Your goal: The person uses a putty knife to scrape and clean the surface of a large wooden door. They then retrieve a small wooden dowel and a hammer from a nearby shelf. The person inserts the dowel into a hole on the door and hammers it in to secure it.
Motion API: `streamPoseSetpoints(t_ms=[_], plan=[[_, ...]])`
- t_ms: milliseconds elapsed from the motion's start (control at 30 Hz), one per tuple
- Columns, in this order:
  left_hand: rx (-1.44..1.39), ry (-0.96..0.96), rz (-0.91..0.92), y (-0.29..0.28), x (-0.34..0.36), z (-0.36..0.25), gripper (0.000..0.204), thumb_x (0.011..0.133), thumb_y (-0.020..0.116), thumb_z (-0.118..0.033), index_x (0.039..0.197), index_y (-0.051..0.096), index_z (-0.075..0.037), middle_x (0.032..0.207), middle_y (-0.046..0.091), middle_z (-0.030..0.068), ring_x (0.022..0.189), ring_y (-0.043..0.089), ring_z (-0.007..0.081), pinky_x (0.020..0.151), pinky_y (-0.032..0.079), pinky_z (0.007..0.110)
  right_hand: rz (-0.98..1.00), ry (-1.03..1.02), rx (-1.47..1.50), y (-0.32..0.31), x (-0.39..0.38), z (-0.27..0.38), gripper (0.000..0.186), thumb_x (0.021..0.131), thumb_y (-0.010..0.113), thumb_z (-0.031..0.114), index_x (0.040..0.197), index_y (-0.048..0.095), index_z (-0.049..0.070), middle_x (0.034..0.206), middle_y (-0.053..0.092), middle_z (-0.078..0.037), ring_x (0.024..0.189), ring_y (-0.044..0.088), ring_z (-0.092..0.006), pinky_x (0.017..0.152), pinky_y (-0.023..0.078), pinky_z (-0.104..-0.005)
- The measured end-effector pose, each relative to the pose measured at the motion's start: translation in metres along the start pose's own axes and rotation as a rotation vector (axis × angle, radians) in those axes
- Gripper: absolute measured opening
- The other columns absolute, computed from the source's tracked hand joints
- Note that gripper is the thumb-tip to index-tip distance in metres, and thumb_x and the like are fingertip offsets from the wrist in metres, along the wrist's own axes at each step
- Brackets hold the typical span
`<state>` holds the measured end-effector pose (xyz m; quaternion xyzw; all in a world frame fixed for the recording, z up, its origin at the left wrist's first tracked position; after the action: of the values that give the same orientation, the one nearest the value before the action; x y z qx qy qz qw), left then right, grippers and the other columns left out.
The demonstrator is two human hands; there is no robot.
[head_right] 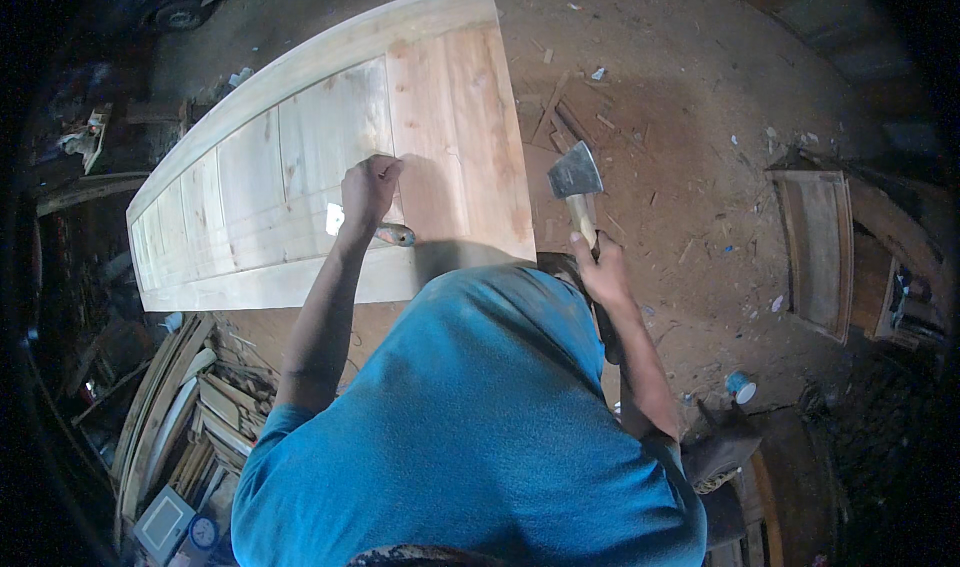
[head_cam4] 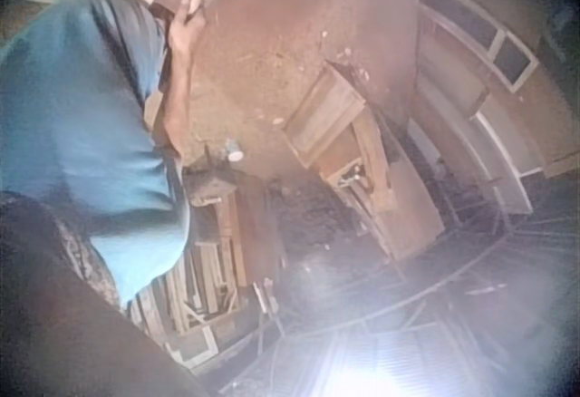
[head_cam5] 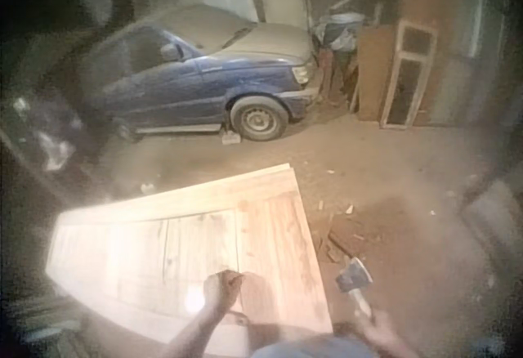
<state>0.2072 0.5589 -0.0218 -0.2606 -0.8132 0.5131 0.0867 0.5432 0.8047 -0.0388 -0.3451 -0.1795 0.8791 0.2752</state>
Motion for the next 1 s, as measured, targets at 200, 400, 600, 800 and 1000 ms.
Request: streamPoseSetpoints(t_ms=[200,400,600,800,1000], plan=[[0.119,0.167,0.128,0.018,0.014,0.013,0.028,0.1,0.052,-0.024,0.094,0.067,-0.001,0.098,0.069,0.0249,0.089,0.067,0.0452,0.079,0.054,0.052,0.002,0.042,-0.081,-0.003,-0.003,0.007,0.053,0.099,0.06,0.046,0.106,0.066,-0.006,0.087,0.069,-0.028,0.084,0.07,-0.0383,0.077,0.052,-0.0458],[0.072,0.21,0.168,0.011,0.021,-0.016,0.025,0.1,0.05,-0.017,0.101,0.059,0.006,0.098,0.066,0.0293,0.094,0.067,0.0445,0.083,0.053,0.051,0.016,0.089,-0.027,0.004,-0.001,-0.009,0.054,0.099,0.059,0.047,0.112,0.068,-0.004,0.097,0.07,-0.031,0.097,0.07,-0.0432,0.085,0.052,-0.047],[-0.367,0.437,0.005,0.019,0.03,-0.071,0.017,0.096,0.055,-0.01,0.103,0.065,0.001,0.099,0.069,0.0236,0.094,0.068,0.04,0.082,0.054,0.045,0.007,0.091,0.019,0.004,-0.006,-0.012,0.054,0.099,0.059,0.047,0.114,0.067,-0.004,0.098,0.07,-0.031,0.098,0.07,-0.0436,0.085,0.052,-0.0471],[-0.236,0.429,0.041,0.044,0.032,-0.114,0.023,0.087,0.069,-0.016,0.104,0.07,-0.001,0.101,0.069,0.0235,0.094,0.067,0.0389,0.085,0.053,0.045,-0.02,0.114,-0.041,-0.003,-0.011,-0.003,0.053,0.099,0.059,0.047,0.109,0.068,-0.005,0.093,0.071,-0.03,0.094,0.071,-0.0427,0.082,0.052,-0.0471],[-0.2,0.367,0.048,0.059,0.04,-0.115,0.04,0.077,0.082,-0.026,0.105,0.071,0.001,0.103,0.07,0.0219,0.101,0.065,0.0381,0.09,0.053,0.043,-0.037,0.096,0.046,0.001,-0.009,-0.018,0.053,0.099,0.06,0.047,0.101,0.067,-0.006,0.085,0.069,-0.027,0.082,0.07,-0.0387,0.076,0.052,-0.0458]])
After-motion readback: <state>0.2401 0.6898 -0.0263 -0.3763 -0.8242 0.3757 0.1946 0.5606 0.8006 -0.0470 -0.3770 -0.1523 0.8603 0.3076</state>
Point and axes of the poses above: each hand's wrist, its own x-axis towards the middle knuckle, its own y-axis out of the palm, z = x × y, the point moved 4 cm from there along x, towards the middle knuckle
